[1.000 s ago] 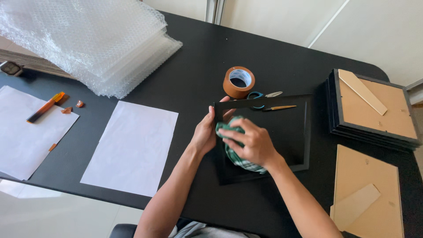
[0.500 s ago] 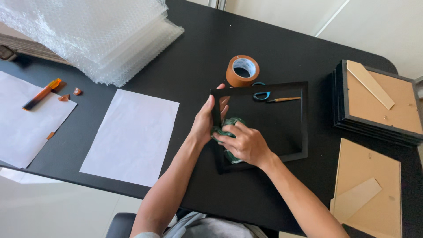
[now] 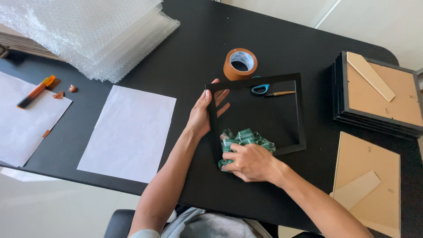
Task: The person wipes down a picture frame with a cloth, places the frame onto a sheet of bubble wrap, adds the frame backing, and then wraps the frame in the bubble wrap, securing it with tape.
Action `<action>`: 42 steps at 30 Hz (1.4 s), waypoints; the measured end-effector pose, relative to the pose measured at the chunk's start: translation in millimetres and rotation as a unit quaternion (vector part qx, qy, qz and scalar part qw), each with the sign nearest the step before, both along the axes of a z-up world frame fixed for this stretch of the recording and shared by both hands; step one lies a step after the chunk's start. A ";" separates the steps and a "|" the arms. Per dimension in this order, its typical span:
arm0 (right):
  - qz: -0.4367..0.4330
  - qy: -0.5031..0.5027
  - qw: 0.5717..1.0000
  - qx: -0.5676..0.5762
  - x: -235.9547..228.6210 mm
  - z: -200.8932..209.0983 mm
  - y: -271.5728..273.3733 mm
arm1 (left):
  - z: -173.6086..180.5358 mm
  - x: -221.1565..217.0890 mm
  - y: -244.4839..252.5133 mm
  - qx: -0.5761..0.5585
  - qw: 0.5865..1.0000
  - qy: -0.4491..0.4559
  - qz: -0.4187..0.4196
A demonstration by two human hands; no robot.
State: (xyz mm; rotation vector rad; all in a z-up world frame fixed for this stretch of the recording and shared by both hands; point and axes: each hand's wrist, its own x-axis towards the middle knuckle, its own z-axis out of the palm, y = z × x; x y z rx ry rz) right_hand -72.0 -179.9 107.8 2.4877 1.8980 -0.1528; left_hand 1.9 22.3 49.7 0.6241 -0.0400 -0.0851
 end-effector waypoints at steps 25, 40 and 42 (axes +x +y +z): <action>-0.452 -0.168 0.839 0.252 -21.1 -21.9 -38.3 | 5.6 -4.4 15.3 -0.061 0.985 0.000 0.162; -0.327 -0.129 0.890 0.291 -47.6 -26.9 -5.9 | 9.8 -4.7 14.7 -0.072 0.978 0.048 0.189; -0.288 -0.144 0.896 0.304 -46.9 -25.8 -9.1 | 13.4 -8.2 19.6 -0.067 0.979 0.051 0.186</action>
